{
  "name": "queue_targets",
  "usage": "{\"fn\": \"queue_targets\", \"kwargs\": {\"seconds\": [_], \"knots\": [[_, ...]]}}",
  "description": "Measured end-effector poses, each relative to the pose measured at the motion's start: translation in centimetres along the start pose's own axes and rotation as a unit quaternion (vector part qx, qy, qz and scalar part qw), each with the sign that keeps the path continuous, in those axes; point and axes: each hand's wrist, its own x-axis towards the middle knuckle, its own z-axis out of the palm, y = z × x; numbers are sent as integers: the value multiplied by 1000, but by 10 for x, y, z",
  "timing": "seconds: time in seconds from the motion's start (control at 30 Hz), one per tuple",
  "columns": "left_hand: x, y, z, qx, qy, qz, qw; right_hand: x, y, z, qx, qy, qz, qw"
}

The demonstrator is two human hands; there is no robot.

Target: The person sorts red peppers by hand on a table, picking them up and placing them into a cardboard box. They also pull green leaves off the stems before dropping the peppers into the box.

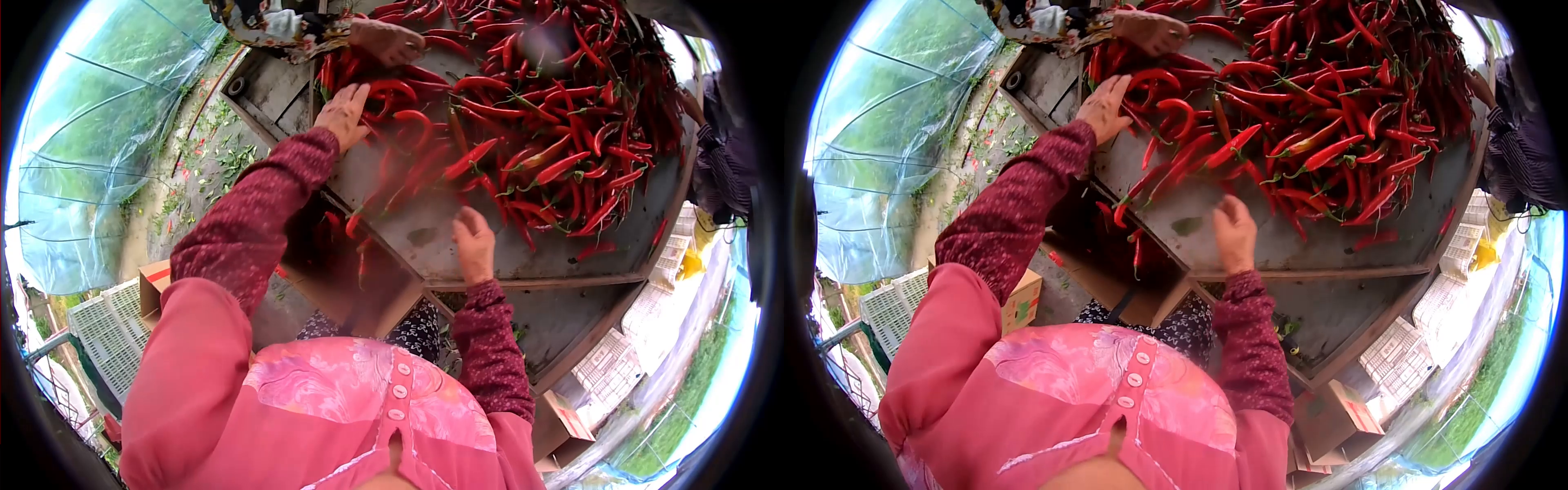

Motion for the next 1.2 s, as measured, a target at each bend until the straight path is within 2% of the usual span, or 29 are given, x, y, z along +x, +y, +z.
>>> {"fn": "queue_targets", "kwargs": {"seconds": [0.03,0.13,0.2,0.27,0.33,0.47,0.53,0.57,0.6,0.67,0.7,0.73,0.77,0.8,0.9,0.93,1.0,1.07,1.13,1.2], "knots": [[14,1,5,2,-16,-23,1000,9,-4,-4,42,54,-4,998],[38,4,18,-17,-17,-56,998,28,-23,0,97,100,43,989],[45,17,6,-26,-160,-182,970,34,-27,6,82,75,26,993],[33,12,23,-27,-127,-163,978,37,-32,15,61,57,34,996],[9,28,27,-130,-108,-28,985,37,-35,19,61,60,26,996],[-37,52,23,-195,-105,-97,970,36,-31,15,45,49,18,998],[-53,70,-6,-197,-107,-38,974,37,-27,11,51,52,-5,997],[-55,74,-15,-169,-151,-34,973,32,-21,10,58,55,-23,997],[-56,79,-27,-111,-192,-18,975,24,-28,8,29,61,-22,998],[-77,32,25,-196,-117,-28,973,5,-32,9,-79,31,-8,996],[-85,30,26,-199,-125,-30,972,-3,-27,13,-80,31,1,996],[-92,31,27,-201,-113,-16,973,-12,-19,17,-205,10,-70,976],[-94,32,28,-202,-96,1,975,-17,-14,20,-326,-12,-143,934],[-96,31,30,-206,-93,3,974,-22,-13,26,-330,-10,-144,933],[-110,29,43,-108,-81,69,988,-26,-9,44,-435,32,-171,884],[-114,31,46,-111,-106,59,986,-23,-6,46,-433,31,-181,883],[-118,36,38,-110,-107,70,986,-21,-2,50,-500,-43,-144,853],[-113,31,29,-121,-131,63,982,-27,4,53,-456,-35,-185,870],[-103,23,21,-127,-116,41,984,-44,11,51,-367,-65,-173,912],[-83,8,15,-141,-34,1,989,-69,7,49,-338,-108,-160,921]]}}
